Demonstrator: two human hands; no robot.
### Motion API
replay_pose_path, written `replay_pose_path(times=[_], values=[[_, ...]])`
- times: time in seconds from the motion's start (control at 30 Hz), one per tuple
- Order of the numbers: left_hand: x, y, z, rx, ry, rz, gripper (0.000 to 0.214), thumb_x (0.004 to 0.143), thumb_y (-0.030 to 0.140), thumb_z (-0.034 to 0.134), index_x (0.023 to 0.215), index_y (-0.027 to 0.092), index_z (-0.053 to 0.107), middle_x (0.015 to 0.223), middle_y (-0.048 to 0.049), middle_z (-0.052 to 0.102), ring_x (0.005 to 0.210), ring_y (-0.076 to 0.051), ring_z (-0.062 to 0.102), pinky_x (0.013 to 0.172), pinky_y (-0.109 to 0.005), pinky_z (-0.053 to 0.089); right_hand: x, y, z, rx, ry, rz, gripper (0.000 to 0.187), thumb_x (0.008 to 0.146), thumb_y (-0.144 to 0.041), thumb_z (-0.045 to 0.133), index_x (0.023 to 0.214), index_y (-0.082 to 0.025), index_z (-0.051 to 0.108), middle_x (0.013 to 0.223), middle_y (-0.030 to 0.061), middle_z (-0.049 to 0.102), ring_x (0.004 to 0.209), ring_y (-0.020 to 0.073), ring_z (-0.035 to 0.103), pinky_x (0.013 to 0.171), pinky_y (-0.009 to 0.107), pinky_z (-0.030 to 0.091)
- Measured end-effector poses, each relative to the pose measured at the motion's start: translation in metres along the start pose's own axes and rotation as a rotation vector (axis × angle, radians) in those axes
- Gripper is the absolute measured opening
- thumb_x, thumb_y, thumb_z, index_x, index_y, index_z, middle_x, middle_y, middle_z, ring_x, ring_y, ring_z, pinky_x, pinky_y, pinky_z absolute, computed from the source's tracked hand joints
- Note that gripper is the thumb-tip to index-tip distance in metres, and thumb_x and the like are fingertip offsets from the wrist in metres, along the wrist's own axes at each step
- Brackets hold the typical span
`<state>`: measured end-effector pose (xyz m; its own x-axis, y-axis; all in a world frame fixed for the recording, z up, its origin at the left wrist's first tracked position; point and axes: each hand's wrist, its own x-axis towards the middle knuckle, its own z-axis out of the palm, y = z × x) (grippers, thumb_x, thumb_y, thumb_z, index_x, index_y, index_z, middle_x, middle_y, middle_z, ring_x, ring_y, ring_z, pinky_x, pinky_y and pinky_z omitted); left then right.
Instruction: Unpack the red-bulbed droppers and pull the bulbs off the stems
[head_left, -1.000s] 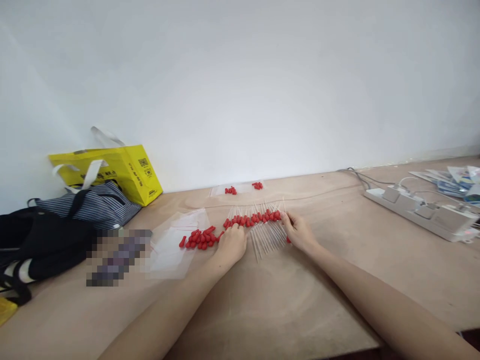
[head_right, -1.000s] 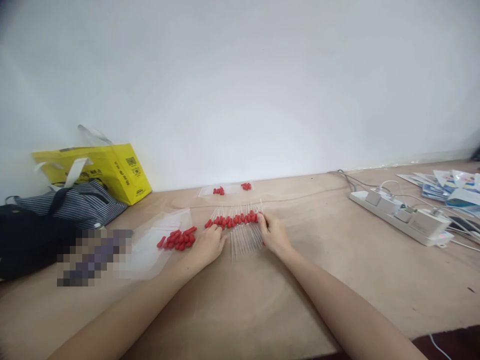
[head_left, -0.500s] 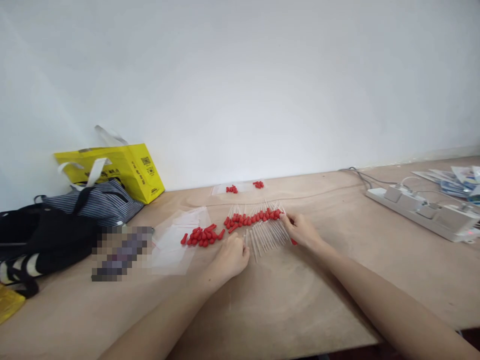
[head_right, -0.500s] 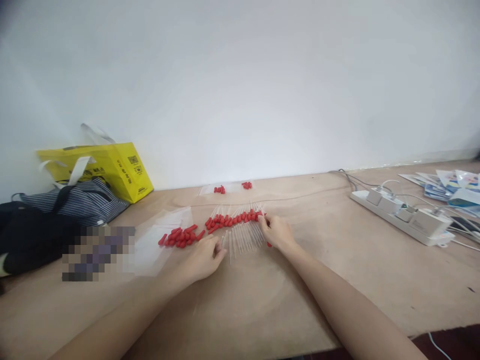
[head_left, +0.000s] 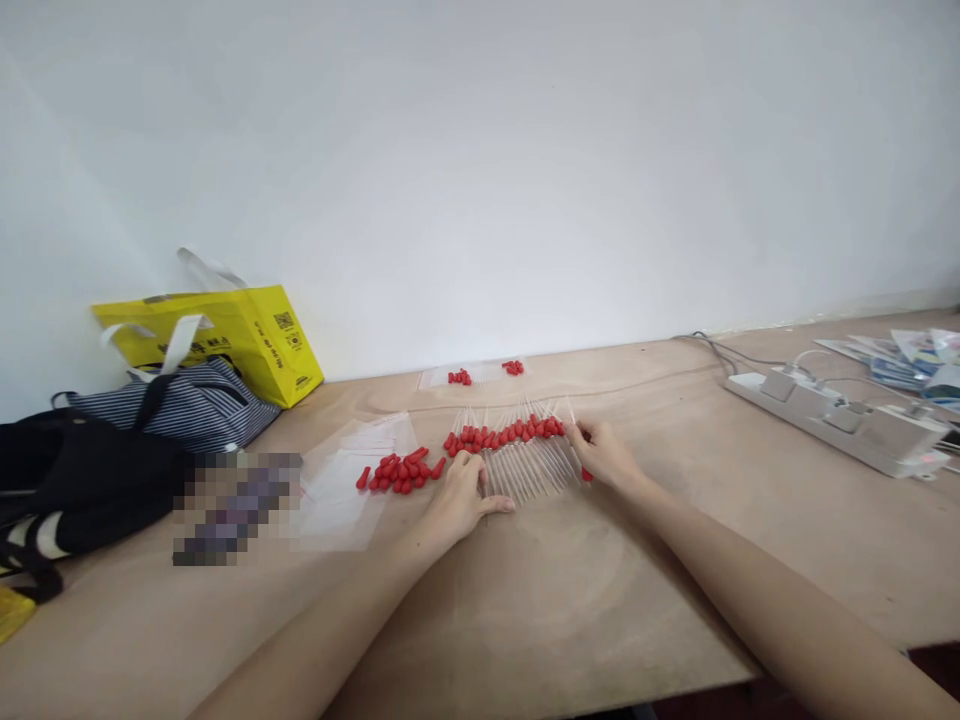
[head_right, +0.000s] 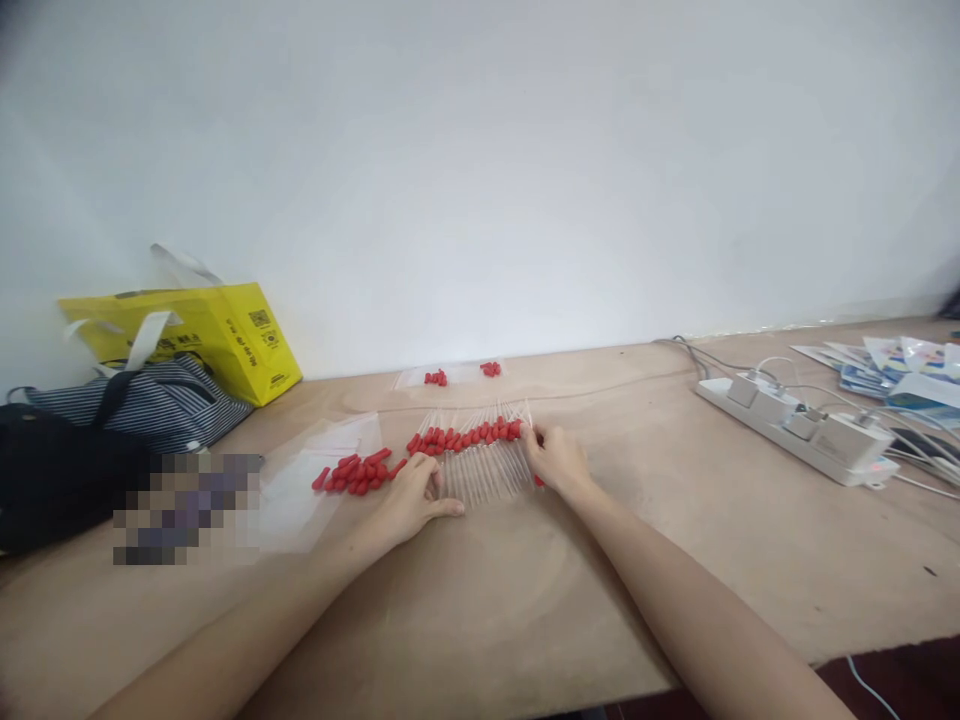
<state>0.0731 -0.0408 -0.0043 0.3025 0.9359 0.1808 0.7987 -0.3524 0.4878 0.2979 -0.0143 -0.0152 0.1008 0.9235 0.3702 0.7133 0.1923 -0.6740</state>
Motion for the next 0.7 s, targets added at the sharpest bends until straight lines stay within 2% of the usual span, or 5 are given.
replay_pose_path(times=[0.13, 0.23, 0.43, 0.57, 0.7], values=[[-0.010, -0.011, 0.000, -0.079, 0.117, 0.129, 0.026, 0.072, 0.039, 0.057, 0.071, 0.019, 0.041, 0.079, -0.0003, 0.045, 0.067, -0.013, 0.047, 0.061, -0.025, 0.041, -0.001, -0.004, 0.002, 0.282, 0.049, -0.003, 0.039, 0.078, -0.047, 0.037, 0.054, -0.018, 0.042, 0.046, -0.0033, 0.038, 0.044, 0.0094, 0.039, 0.044, 0.021, 0.028], [-0.024, -0.019, -0.005, -0.049, 0.214, 0.264, 0.014, 0.079, 0.031, 0.047, 0.074, 0.019, 0.043, 0.080, -0.0018, 0.049, 0.076, -0.014, 0.048, 0.069, -0.028, 0.041, -0.008, -0.015, 0.008, 0.639, 0.008, 0.039, 0.034, 0.072, -0.052, 0.048, 0.073, -0.018, 0.047, 0.051, -0.0053, 0.044, 0.043, 0.0083, 0.043, 0.043, 0.021, 0.034], [-0.041, -0.022, -0.015, 0.042, 0.258, 0.413, 0.020, 0.081, 0.032, 0.046, 0.095, 0.018, 0.051, 0.087, -0.0052, 0.057, 0.085, -0.018, 0.050, 0.074, -0.031, 0.040, -0.039, -0.049, 0.030, 1.144, -0.356, 0.130, 0.036, 0.064, -0.050, 0.061, 0.071, -0.018, 0.046, 0.064, -0.0011, 0.058, 0.057, 0.0116, 0.059, 0.057, 0.026, 0.047], [-0.042, -0.019, -0.014, 0.147, 0.263, 0.498, 0.019, 0.084, 0.028, 0.043, 0.095, 0.019, 0.055, 0.082, -0.0031, 0.062, 0.078, -0.017, 0.052, 0.070, -0.031, 0.036, -0.053, -0.057, 0.040, 1.201, -0.535, 0.117, 0.031, 0.065, -0.046, 0.063, 0.071, -0.017, 0.052, 0.067, 0.0004, 0.061, 0.063, 0.0123, 0.060, 0.065, 0.028, 0.047], [-0.043, -0.022, -0.015, 0.209, 0.328, 0.500, 0.018, 0.084, 0.024, 0.043, 0.084, 0.019, 0.059, 0.073, -0.0013, 0.063, 0.072, -0.016, 0.051, 0.067, -0.030, 0.034, -0.049, -0.049, 0.039, 0.926, -0.480, 0.000, 0.027, 0.064, -0.041, 0.065, 0.071, -0.016, 0.059, 0.063, 0.0013, 0.062, 0.059, 0.0127, 0.057, 0.059, 0.027, 0.043]])
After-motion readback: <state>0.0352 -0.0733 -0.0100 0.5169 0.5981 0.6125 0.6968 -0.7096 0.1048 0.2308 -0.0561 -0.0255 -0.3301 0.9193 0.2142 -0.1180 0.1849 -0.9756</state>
